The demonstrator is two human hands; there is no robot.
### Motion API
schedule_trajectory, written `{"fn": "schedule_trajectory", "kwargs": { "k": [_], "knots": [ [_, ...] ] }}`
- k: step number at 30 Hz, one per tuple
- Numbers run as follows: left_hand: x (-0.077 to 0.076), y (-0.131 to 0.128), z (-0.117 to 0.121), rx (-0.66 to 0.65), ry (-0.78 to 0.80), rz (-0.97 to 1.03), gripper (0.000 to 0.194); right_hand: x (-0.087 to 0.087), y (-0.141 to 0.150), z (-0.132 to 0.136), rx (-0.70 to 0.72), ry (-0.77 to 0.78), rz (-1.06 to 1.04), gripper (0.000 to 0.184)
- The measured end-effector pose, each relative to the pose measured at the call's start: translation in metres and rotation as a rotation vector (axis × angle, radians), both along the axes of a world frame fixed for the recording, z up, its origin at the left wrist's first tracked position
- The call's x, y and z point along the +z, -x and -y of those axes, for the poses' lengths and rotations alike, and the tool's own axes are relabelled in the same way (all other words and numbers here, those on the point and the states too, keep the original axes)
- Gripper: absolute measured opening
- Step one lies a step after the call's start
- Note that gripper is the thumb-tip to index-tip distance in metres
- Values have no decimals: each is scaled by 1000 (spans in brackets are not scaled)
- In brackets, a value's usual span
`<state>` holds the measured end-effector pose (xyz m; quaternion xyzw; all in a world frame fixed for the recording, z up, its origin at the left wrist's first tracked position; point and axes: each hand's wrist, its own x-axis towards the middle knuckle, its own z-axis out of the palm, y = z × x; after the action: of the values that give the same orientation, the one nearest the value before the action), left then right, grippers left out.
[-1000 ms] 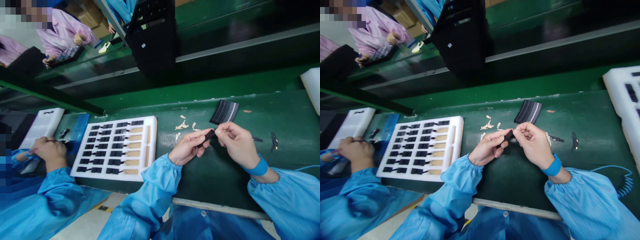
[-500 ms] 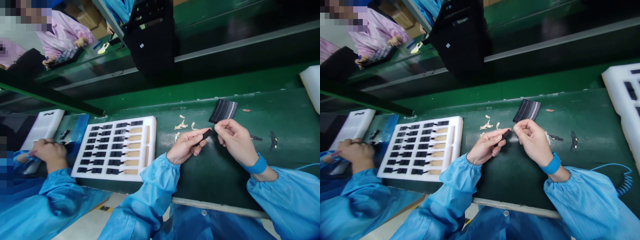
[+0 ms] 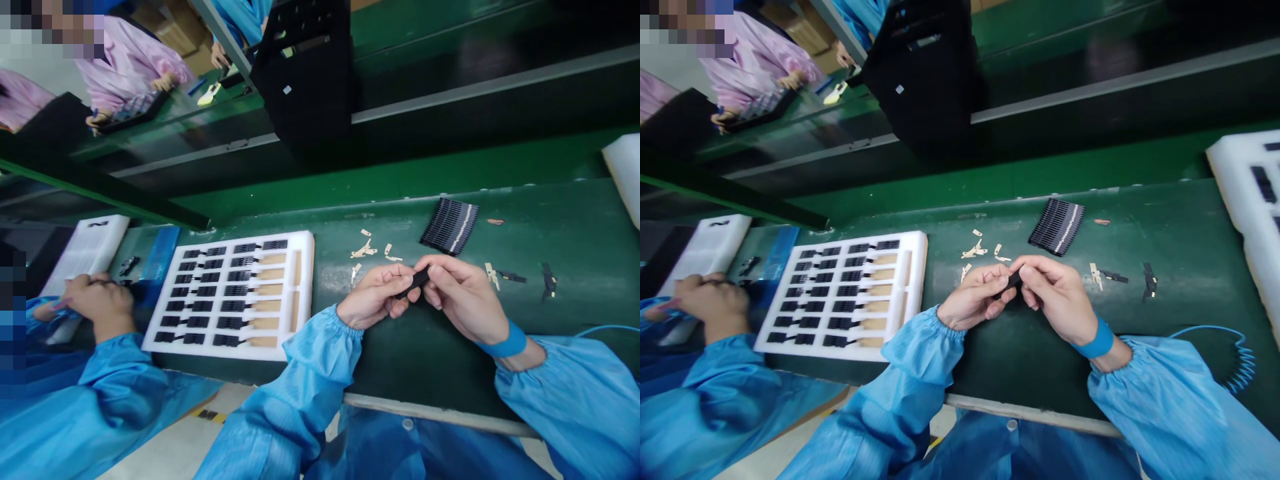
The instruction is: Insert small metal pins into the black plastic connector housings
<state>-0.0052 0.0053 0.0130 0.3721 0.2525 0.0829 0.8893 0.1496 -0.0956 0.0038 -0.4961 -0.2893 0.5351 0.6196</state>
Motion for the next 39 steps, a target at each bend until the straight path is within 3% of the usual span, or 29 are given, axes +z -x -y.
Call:
{"fn": "schedule_trajectory", "kwargs": {
  "k": [3, 7, 17, 25, 30, 35, 39],
  "knots": [
    [0, 0, 0, -22, 16, 6, 44, 6, 2, -2, -30, 19, -147, 30],
    [-2, 1, 0, -26, 31, 12, 44, 8, 2, -4, -26, 37, -177, 30],
    [-4, -2, 4, 32, 162, 50, 41, -4, 3, 1, -41, -71, 234, 27],
    [-7, -1, 4, 13, 196, 71, 36, -3, 0, 0, -30, -119, 314, 25],
    [-4, 0, 2, -37, 176, 74, 37, -5, -2, 1, 45, -117, 161, 29],
    [-4, 0, 2, -77, 152, 80, 40, 3, 1, -3, 27, -50, -67, 35],
    [-5, 0, 2, -48, 141, 36, 41, 2, -1, -2, 39, -63, -58, 35]
  ]
}}
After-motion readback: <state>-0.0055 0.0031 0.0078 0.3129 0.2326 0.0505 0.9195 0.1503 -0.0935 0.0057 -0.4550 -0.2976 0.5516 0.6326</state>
